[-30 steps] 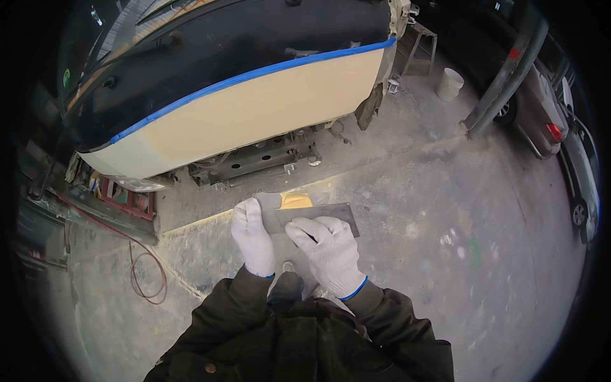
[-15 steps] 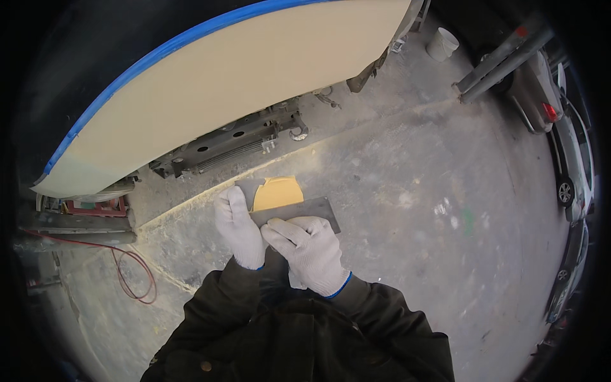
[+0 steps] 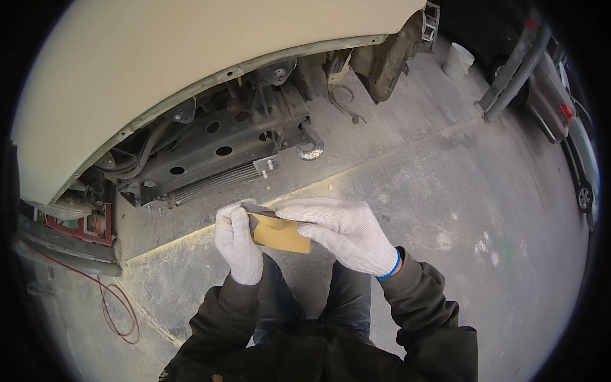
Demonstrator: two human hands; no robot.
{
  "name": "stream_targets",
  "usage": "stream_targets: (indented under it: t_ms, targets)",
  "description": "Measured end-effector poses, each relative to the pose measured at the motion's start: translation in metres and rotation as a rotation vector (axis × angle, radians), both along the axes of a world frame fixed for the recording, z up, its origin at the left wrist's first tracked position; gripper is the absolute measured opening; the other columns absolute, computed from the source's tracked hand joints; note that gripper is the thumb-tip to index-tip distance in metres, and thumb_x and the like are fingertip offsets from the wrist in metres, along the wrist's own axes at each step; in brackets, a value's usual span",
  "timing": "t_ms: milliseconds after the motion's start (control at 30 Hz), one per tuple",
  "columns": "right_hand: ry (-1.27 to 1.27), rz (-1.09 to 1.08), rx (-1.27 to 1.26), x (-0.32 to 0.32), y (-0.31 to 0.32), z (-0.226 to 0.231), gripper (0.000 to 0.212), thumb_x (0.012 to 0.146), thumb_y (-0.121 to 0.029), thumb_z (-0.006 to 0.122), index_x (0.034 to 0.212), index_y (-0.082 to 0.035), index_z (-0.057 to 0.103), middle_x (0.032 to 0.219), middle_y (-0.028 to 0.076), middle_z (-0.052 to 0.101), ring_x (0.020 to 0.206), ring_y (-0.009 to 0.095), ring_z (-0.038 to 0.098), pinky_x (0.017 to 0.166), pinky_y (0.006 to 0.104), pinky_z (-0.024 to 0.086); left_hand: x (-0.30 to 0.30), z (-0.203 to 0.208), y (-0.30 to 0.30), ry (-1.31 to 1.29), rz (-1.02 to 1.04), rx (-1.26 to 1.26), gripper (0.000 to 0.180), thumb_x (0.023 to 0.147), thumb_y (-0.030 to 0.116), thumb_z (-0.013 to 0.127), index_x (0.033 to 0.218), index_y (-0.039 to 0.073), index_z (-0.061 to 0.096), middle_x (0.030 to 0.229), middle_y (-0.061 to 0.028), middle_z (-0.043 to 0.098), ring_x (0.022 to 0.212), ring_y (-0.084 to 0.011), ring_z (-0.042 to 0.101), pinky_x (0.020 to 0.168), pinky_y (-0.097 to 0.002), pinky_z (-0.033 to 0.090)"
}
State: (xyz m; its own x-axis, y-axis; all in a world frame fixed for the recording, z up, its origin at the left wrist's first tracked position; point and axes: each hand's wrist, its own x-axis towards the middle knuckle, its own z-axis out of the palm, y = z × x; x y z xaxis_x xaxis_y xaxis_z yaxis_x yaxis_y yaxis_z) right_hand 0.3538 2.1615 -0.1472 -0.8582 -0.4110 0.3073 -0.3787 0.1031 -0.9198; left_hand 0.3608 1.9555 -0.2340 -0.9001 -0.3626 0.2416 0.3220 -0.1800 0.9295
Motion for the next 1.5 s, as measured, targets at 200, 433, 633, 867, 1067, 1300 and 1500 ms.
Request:
stream_targets:
  t_ms: [200,433,633,867,1067,1300,1500]
  targets:
    - [0.139,-0.035,0.325,-0.015,0.024,-0.088,0.031,0.096,-0.005,0.067,0.126,-0.004,0.074,0.123,0.013,0.074,0.107,0.024,0.073,0.095,0.0374,0.059,-0.016,-0.064,-0.005,0.019,0.13,0.027,0.016,0.108,0.01,0.054,0.109,-0.002,0.064,0.103,-0.0075,0.068,0.095,-0.0115,0.061,0.088,-0.029,0.051]
    - [-0.091,-0.224,-0.076,-0.042,0.038,-0.073,0.027,0.101,-0.007,0.061,0.125,0.003,0.072,0.109,0.005,0.074,0.095,0.01,0.065,0.085,0.0257,0.053,-0.024,-0.056,0.007,0.125,0.363,0.019,0.018,0.108,0.01,0.052,0.11,-0.003,0.065,0.105,-0.0075,0.067,0.096,-0.0122,0.06,0.089,-0.0292,0.05]
    - [-0.224,-0.354,-0.385,-0.051,-0.013,-0.104,0.022,0.102,-0.008,0.064,0.116,0.006,0.073,0.097,0.001,0.073,0.085,0.005,0.061,0.076,0.0238,0.052,-0.03,-0.043,0.032,0.135,0.448,0.123,0.017,0.108,0.009,0.052,0.112,-0.004,0.061,0.106,-0.0073,0.066,0.098,-0.0124,0.059,0.09,-0.0292,0.049]
    - [-0.334,-0.397,-0.606,-0.047,-0.037,-0.13,0.025,0.104,-0.01,0.062,0.119,0.007,0.072,0.104,0.004,0.074,0.092,0.009,0.064,0.083,0.0261,0.053,0.001,-0.067,0.068,0.006,0.231,-0.054,0.02,0.109,0.013,0.053,0.116,-0.005,0.06,0.108,-0.0082,0.065,0.093,-0.0105,0.057,0.086,-0.0278,0.049]
    - [-0.208,-0.505,-0.865,-0.062,-0.035,-0.11,0.028,0.106,-0.012,0.059,0.126,0.004,0.069,0.113,0.005,0.073,0.098,0.011,0.066,0.087,0.0261,0.052,0.007,-0.079,0.061,0.025,0.158,-0.241,0.014,0.107,0.01,0.058,0.113,-0.003,0.061,0.094,-0.0023,0.062,0.087,-0.0059,0.053,0.079,-0.0229,0.046]
    - [-0.186,0.008,-0.173,-0.054,0.01,-0.071,0.033,0.103,-0.012,0.064,0.131,0.005,0.069,0.117,0.009,0.074,0.105,0.011,0.065,0.093,0.0263,0.053,-0.016,-0.057,0.023,0.131,0.341,-0.203,0.016,0.104,0.012,0.063,0.11,-0.003,0.066,0.087,-0.0066,0.07,0.079,-0.0091,0.06,0.075,-0.0275,0.052]
    - [-0.195,0.084,0.092,-0.057,0.008,-0.08,0.033,0.104,-0.011,0.061,0.133,0.001,0.069,0.112,0.009,0.076,0.095,0.01,0.065,0.086,0.0249,0.054,-0.027,-0.058,0.005,0.101,0.377,-0.148,0.013,0.105,0.009,0.061,0.105,-0.002,0.066,0.094,-0.005,0.069,0.085,-0.0088,0.06,0.079,-0.026,0.051]
